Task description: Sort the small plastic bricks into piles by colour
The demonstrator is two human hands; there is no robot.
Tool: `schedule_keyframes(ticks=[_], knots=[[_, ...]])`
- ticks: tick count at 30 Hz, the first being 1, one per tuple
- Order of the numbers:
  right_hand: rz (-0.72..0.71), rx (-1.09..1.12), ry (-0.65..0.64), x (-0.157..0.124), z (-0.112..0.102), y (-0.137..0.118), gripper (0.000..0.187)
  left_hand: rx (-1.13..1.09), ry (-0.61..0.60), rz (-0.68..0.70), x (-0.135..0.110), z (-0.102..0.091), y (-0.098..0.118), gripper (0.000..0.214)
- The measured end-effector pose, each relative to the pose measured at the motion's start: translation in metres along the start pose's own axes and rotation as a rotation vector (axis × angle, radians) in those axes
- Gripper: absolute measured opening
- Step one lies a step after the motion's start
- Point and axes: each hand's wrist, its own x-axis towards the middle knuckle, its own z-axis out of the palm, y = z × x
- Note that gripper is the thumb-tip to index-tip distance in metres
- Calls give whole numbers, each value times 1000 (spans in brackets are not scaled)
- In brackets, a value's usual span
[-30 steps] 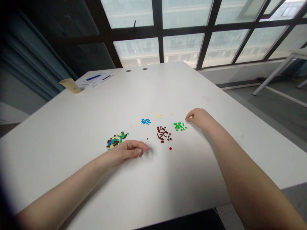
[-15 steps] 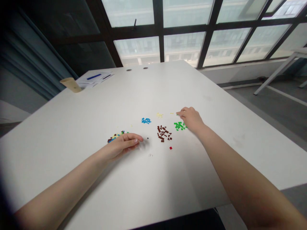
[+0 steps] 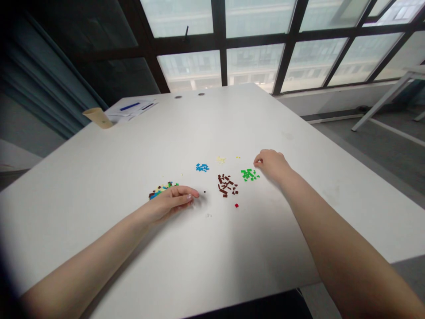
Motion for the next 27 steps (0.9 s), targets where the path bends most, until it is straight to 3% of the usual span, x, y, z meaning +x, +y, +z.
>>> schedule_keyframes(ticks=[5,13,16,19,21,23,25,27], knots=[[37,100,-131,-11,-18,2,12,2,-12,-9,0,-2,-1,19],[36,167,-204,-13,-20,-6,11,68,-1,-2,0,-1,-3,23],[47,230,-66,-13,-26,-2,14,127,45,28,-2,-7,4,25],[10,339,173,-18,-38,-7,19,270,257,175,-3,-24,19,29],[-88,427,271,-26,-45,-22,27,507,506,305,-2,-39,27,29],[-272,505,307,-39,-46,-47,37,820,720,440,0,-53,29,25],[-547,530,244,-56,-40,-78,40,1080,752,515,4,-63,24,24],[-790,444,160,-76,-28,-107,38,1258,658,519,8,-66,16,27]])
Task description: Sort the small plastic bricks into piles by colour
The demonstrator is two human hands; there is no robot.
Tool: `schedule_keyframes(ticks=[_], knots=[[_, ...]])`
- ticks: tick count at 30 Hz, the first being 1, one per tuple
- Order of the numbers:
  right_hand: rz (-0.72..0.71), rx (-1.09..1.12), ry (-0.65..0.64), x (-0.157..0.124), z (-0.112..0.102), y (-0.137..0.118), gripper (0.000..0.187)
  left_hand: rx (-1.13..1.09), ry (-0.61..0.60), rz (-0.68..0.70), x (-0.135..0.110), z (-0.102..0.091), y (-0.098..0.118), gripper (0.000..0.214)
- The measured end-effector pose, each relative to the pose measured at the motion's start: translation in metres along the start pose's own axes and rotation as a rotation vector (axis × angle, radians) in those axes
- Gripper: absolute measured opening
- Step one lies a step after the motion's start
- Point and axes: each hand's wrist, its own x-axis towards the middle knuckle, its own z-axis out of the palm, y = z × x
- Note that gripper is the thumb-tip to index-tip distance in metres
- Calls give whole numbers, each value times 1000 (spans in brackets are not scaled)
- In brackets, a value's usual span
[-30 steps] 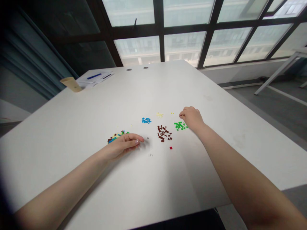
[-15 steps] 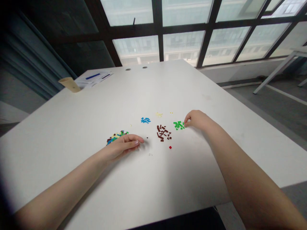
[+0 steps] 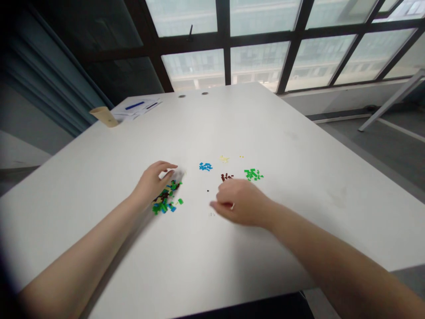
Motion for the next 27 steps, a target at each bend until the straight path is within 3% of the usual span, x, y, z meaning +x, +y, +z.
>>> schedule_keyframes(ticks=[3,5,10,18,22,23,27], knots=[[-204,-65,-190,-4,31,-28,34,124,-142,88,-4,11,0,32],[-263,-72,-250,-7,41,-34,34,182,-196,105,-6,14,3,33],[-221,-126,-268,-5,37,-27,33,222,-186,90,-6,14,4,28],[-200,-166,-233,-3,35,-24,35,111,-157,53,-2,16,4,17],[-123,-179,-45,-4,35,-21,32,-229,-123,-11,-10,7,34,13],[-87,-176,32,-4,33,-19,29,-385,-183,-87,-13,4,44,15],[24,-106,259,-4,28,-12,18,-1076,-624,-332,-31,1,81,26]])
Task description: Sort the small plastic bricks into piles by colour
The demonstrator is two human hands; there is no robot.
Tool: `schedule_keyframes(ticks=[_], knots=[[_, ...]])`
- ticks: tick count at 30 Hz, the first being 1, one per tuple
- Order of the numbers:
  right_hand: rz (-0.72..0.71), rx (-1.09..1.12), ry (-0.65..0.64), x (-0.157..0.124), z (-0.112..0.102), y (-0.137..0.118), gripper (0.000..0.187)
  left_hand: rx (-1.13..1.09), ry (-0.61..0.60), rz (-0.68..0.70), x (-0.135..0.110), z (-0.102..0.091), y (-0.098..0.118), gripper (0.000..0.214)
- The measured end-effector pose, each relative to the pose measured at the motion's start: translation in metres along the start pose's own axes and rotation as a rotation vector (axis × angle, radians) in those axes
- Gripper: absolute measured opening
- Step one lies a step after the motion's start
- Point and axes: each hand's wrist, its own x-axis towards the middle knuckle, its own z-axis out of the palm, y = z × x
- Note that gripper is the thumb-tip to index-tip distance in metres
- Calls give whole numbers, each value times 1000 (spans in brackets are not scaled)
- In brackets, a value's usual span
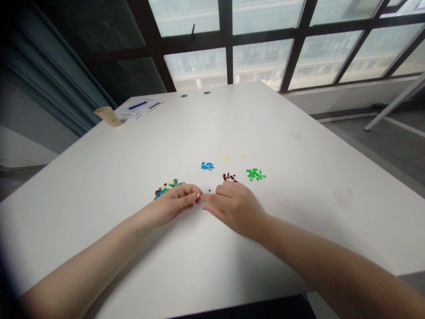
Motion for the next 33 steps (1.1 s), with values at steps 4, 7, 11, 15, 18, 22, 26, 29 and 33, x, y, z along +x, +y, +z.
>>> schedule_keyframes(ticks=[4,7,11,15,18,22,26,29,33], knots=[[30,116,24,1,0,1,16,-292,-136,-143,-5,17,-2,32],[28,145,7,1,2,0,19,-352,-141,-154,-4,19,-5,34],[43,132,-21,2,2,-1,21,-380,-125,-171,-2,20,-9,34],[60,102,-59,1,3,-1,20,-336,-37,-184,0,22,-14,35],[72,85,-95,2,5,2,17,-261,37,-171,2,22,-17,36],[187,44,-91,9,-1,29,15,-199,118,-139,5,21,-18,34],[466,-154,-49,20,-8,77,17,-123,104,-128,7,20,-19,32],[612,-278,-85,27,-2,106,19,-86,41,-121,7,20,-20,31],[713,-357,-183,36,12,121,21,-80,8,-96,7,19,-21,30]])
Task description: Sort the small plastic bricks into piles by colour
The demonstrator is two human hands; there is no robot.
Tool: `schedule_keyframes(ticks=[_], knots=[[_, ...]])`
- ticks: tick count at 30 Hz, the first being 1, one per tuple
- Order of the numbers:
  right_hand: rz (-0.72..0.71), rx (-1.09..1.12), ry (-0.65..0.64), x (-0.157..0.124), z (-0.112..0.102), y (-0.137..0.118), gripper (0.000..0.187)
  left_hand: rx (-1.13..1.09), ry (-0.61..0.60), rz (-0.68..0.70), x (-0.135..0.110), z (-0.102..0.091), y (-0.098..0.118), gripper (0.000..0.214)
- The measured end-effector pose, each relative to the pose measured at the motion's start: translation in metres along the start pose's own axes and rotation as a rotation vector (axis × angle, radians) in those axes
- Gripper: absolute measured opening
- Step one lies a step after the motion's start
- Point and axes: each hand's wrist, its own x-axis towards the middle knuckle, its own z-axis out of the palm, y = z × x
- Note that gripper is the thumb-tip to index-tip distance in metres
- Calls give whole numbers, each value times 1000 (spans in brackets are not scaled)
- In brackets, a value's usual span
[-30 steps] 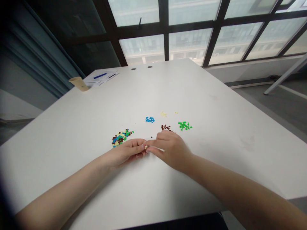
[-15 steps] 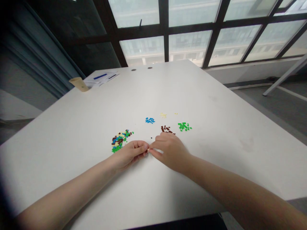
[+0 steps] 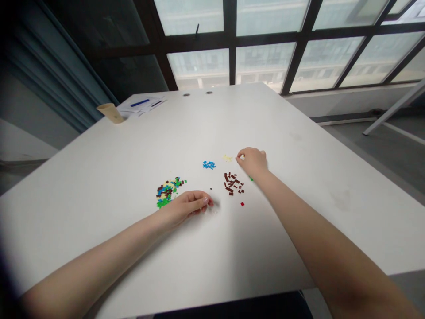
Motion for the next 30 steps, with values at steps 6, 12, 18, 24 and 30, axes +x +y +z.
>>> schedule_keyframes(ticks=[6,12,18,24,30], knots=[[33,-93,-121,11,6,-8,22,1,-8,-1,-3,-2,4,28],[31,-92,-164,10,4,-10,23,20,-17,23,-1,-5,3,27],[-87,58,-127,-15,-53,-34,25,329,271,161,8,-39,10,25],[-582,190,-380,-106,-73,-75,27,1073,618,439,21,-86,2,35],[-963,201,-372,-159,-21,-83,30,1331,536,362,27,-82,-6,31]])
